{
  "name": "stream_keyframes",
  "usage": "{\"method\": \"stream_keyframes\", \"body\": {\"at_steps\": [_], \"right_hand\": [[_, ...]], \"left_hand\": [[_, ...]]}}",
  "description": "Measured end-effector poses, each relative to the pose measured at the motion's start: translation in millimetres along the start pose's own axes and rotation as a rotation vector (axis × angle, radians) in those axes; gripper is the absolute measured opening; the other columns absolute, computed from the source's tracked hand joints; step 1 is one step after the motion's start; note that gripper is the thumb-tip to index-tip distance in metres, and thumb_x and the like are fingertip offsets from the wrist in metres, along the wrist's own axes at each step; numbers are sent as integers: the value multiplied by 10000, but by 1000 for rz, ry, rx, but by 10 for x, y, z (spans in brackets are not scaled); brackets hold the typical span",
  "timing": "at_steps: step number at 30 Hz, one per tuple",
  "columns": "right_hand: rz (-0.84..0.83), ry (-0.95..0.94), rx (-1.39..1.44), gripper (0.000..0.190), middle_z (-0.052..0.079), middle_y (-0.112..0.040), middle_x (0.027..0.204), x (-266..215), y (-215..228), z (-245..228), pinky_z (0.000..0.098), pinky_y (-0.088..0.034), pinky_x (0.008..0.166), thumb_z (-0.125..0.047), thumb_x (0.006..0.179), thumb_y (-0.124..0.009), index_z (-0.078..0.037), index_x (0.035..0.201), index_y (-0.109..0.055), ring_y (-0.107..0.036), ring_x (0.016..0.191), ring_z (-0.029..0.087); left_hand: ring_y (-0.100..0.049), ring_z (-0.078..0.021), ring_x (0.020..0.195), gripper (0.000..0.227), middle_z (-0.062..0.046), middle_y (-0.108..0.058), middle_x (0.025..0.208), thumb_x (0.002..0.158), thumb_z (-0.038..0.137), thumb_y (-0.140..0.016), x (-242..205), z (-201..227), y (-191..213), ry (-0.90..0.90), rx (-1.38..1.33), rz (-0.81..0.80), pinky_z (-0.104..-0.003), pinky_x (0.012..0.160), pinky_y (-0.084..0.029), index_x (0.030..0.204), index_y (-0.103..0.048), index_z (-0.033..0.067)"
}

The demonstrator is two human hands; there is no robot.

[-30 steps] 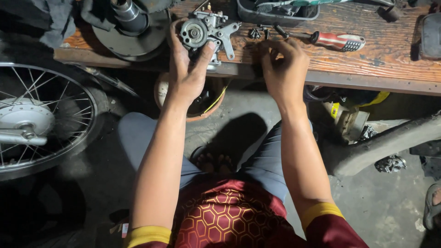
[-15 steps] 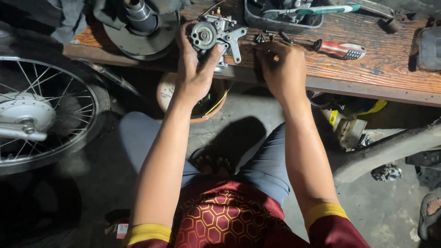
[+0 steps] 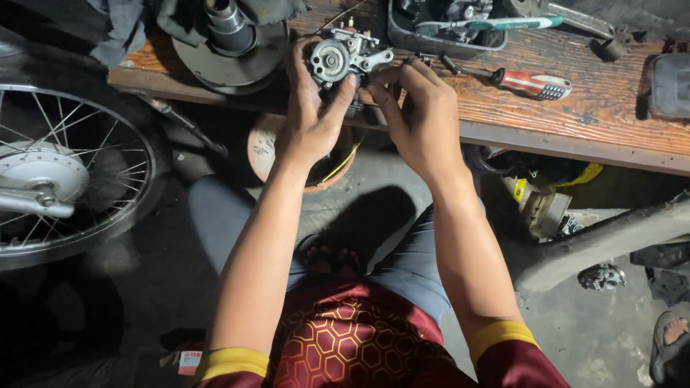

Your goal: The person sits on the floor and assembles a small mechanical component, likely a carburetor, using a screwdriver. They insert a small metal piece into the device and tighten screws to secure it in place.

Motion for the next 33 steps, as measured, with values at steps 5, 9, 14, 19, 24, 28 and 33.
{"method": "stream_keyframes", "body": {"at_steps": [5,9,14,19,24,28,33], "right_hand": [[19,-6,-70,104,103,-696,1016,49,-16,-49,343,-461,622,-98,1058,-641,-4,1056,-686,-612,709,240],[24,32,-222,105,105,-699,899,106,-25,-100,408,-462,659,-78,1017,-652,-9,945,-684,-652,802,315],[32,31,-231,116,91,-621,780,140,-94,-51,412,-426,624,-45,970,-696,-27,862,-659,-587,708,293],[106,49,-194,45,92,-613,837,54,-103,-44,389,-433,625,-62,1001,-717,-31,969,-708,-564,684,257],[232,137,-101,137,59,-572,740,-116,-120,38,352,-397,583,-113,1055,-721,-20,962,-684,-521,638,200],[188,102,-22,159,114,-721,990,-214,193,268,349,-480,749,-118,1088,-660,7,1173,-710,-634,827,228],[332,17,-375,279,189,-536,1168,-565,1143,1033,422,-577,897,137,980,-642,55,1218,-762,-664,1069,354]], "left_hand": [[-394,-273,1516,764,-194,-322,1604,1108,126,-665,21,27,-11,-136,-81,-49,-389,1344,-337,1607,-87,110],[-512,-227,1213,448,-145,-443,1292,1038,79,-648,132,506,-27,-126,-93,-51,-339,1134,-451,1367,-344,95],[-479,-244,1219,461,-143,-416,1303,1039,135,-655,115,511,-2,-161,39,-45,-366,1129,-421,1378,-345,97],[-487,-240,1197,492,-152,-398,1293,1018,34,-668,128,531,-5,-195,-9,-49,-351,1121,-458,1378,-338,87],[-493,-264,1294,481,-157,-432,1360,1075,152,-649,93,500,-2,-214,98,-40,-381,1196,-416,1420,-321,87],[-480,-279,1390,739,-138,-392,1504,1131,174,-696,35,176,13,-323,193,-28,-400,1268,-429,1601,-125,174],[-475,-272,1391,692,-150,-348,1509,1143,206,-665,33,202,-18,-269,99,-73,-380,1243,-489,1586,-134,190]]}}
Point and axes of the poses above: each hand's wrist, its own x-axis towards the middle knuckle, its own y-axis out of the back of the hand, z = x × y, the point moved 6 cm from there along x, towards the middle knuckle
